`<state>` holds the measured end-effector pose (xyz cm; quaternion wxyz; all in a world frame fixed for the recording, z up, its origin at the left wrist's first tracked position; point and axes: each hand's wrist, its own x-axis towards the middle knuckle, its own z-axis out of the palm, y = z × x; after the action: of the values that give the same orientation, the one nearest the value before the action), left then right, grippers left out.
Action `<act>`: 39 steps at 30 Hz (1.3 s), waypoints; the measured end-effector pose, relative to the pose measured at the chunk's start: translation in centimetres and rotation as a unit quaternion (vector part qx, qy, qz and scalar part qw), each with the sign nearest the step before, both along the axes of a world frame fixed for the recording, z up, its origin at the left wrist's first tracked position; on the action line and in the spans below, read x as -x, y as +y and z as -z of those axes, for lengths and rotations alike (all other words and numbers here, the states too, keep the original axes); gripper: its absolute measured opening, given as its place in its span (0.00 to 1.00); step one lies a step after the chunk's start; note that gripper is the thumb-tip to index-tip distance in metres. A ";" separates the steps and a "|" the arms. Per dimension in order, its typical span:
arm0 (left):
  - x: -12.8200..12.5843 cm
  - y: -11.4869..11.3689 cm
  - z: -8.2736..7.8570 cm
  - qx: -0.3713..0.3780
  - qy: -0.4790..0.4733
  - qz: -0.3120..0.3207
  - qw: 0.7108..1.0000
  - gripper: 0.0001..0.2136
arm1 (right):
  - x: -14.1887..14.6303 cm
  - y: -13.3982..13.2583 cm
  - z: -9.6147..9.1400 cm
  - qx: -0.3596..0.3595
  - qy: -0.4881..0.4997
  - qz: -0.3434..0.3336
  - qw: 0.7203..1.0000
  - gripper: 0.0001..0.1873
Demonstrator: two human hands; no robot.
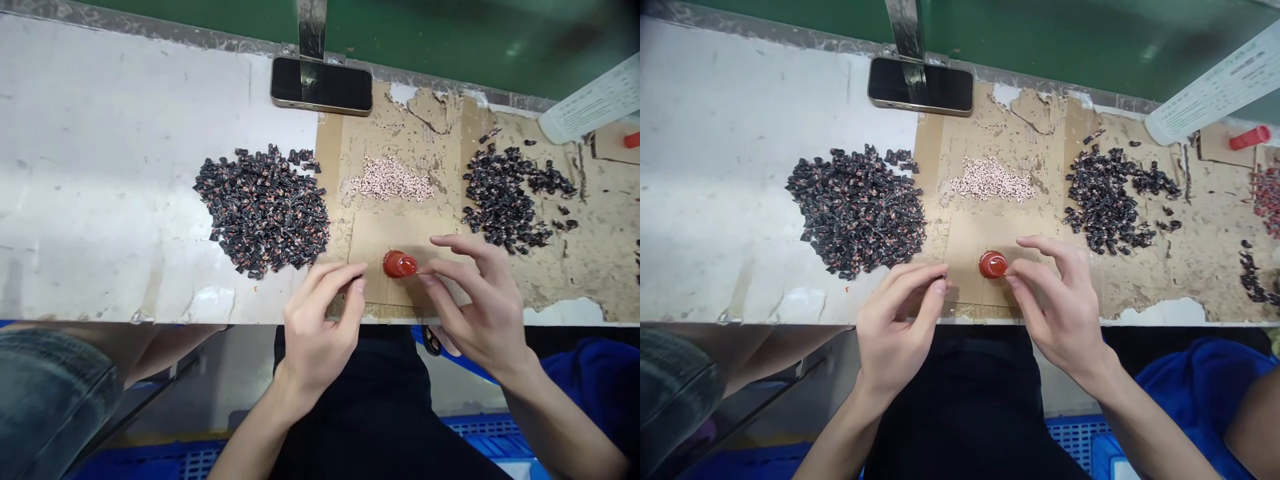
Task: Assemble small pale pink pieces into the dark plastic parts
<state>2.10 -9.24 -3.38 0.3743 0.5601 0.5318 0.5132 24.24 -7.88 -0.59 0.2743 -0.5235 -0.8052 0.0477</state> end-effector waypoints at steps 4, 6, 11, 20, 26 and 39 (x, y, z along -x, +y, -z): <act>-0.5 0.3 -1.4 0.085 -0.115 0.037 0.989 0.09 | 0.6 -0.4 -1.0 0.087 0.174 0.029 0.980 0.10; -0.9 0.7 -2.2 0.161 -0.201 0.069 0.964 0.08 | 1.1 -0.6 -1.6 0.146 0.269 0.038 0.951 0.08; -1.9 1.5 -3.6 0.262 -0.351 0.132 0.889 0.04 | 2.3 -0.9 -3.2 0.271 0.423 0.040 0.864 0.05; -1.7 1.8 -4.3 0.294 -0.397 0.145 0.857 0.05 | 2.9 -0.9 -3.8 0.242 0.403 0.023 0.882 0.08; -1.7 1.6 -4.2 0.279 -0.342 0.130 0.888 0.02 | 3.0 -0.7 -3.7 0.238 0.396 0.014 0.887 0.08; -1.6 1.7 -4.4 0.280 -0.328 0.131 0.892 0.03 | 2.6 -0.6 -3.4 0.214 0.333 -0.010 0.918 0.09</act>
<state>3.67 -7.56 1.02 0.7329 0.2965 0.4219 0.4438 21.67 -8.52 2.79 0.4079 -0.5151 -0.6433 0.3930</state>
